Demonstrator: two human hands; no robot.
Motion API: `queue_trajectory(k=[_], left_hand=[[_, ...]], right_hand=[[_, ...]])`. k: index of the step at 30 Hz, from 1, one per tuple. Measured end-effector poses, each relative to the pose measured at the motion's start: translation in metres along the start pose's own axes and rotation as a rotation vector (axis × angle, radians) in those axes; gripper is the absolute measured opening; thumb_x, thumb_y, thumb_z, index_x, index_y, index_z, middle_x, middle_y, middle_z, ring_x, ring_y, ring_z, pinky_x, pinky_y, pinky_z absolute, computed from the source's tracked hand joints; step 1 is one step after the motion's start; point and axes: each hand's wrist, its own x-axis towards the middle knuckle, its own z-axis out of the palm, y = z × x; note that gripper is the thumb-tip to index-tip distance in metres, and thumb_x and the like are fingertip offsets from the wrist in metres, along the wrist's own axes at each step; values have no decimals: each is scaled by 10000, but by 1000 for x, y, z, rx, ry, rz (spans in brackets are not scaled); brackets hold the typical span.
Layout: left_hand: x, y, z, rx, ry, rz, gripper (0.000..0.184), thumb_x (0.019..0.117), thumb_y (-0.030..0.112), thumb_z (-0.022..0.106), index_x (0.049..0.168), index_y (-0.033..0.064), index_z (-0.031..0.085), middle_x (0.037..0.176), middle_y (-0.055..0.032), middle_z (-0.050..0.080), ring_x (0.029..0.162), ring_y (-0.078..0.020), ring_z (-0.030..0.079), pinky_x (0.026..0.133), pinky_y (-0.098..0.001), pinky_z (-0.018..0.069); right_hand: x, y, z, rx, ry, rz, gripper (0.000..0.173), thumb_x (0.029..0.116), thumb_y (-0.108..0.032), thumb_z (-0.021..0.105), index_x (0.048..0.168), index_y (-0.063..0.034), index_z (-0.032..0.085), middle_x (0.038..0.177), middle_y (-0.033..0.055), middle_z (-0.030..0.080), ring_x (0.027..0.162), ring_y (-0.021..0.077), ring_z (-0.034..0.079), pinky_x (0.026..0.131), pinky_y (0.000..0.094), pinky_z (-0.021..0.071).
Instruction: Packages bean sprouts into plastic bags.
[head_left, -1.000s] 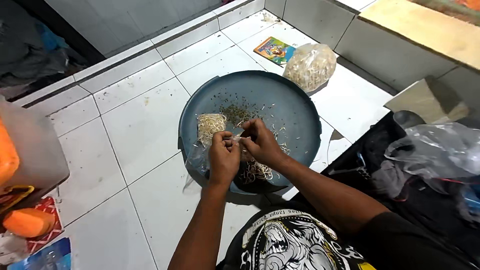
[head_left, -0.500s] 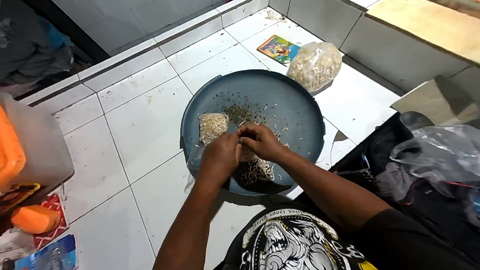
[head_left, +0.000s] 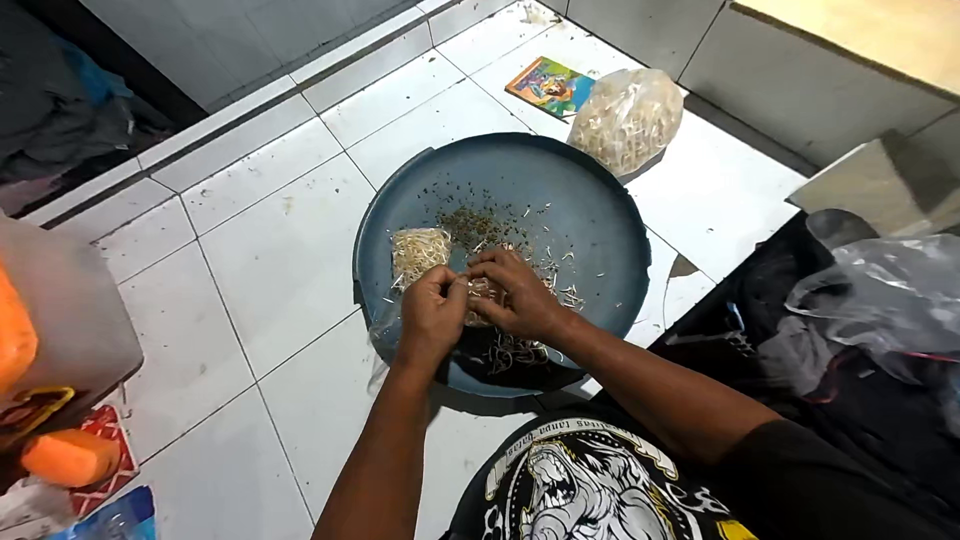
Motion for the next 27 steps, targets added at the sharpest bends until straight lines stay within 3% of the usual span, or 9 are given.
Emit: queue_trajectory(k=[3,7,9,11,14,20,24,27], left_hand=[[6,2,-6,277,-50,158,215,1012,200,542,837,123,641,748,-9,606,663,-143,596,595,-390,514],[11,-2,-8,242,12,152,229,997,177,506,785,110,562,669,-17,532,593,-154,534,540,-374,452],[10,-4,-6,67,52,84,231,1008,146,501,788,97,550,627,-17,508,535,-133,492,503,-325,419],[5,-2,0,-271,44,-53,238,1038,138,475,814,93,543,617,-28,490,492,-125,451,465,-274,395],[-3,13,12,-762,85,-246,218,1032,135,450,828,143,528,628,22,444,465,-67,384,435,-195,352],[-3,25,21,-966,202,-240,241,1045,129,414,829,150,520,621,33,423,446,-55,374,417,-179,356],[-6,24,19,-812,211,-141,224,1039,156,442,829,159,520,633,29,441,465,-70,402,435,-199,377],[-9,16,8,-244,310,133,187,1045,186,541,890,88,577,697,-18,548,537,-113,514,492,-263,460]], right_hand=[[3,0,7,-40,3,-63,348,969,-332,649,1239,-125,721,1348,61,640,1314,251,552,1088,526,465],[6,4,22,-70,95,-132,304,1047,-312,542,1144,-113,750,1304,51,683,1321,237,568,1094,523,464],[3,5,27,-45,135,-125,274,1052,-278,543,1070,-117,764,1280,50,691,1294,227,584,1080,519,470],[-2,5,30,-28,160,-116,261,1032,-257,547,1026,-116,766,1271,53,692,1276,232,593,1051,518,486],[-7,6,33,-3,179,-102,262,1022,-248,541,1009,-115,766,1289,61,689,1299,251,581,1067,528,475],[-8,7,26,-15,165,-61,277,1030,-295,543,1018,-141,772,1314,44,667,1282,243,576,1043,509,489],[-2,6,24,107,193,-79,257,1027,-222,553,1012,-82,768,1266,84,692,1215,238,623,1034,470,518],[11,-3,5,300,215,-22,250,1050,-125,511,1036,-6,729,1238,121,692,1164,202,657,1016,404,552]])
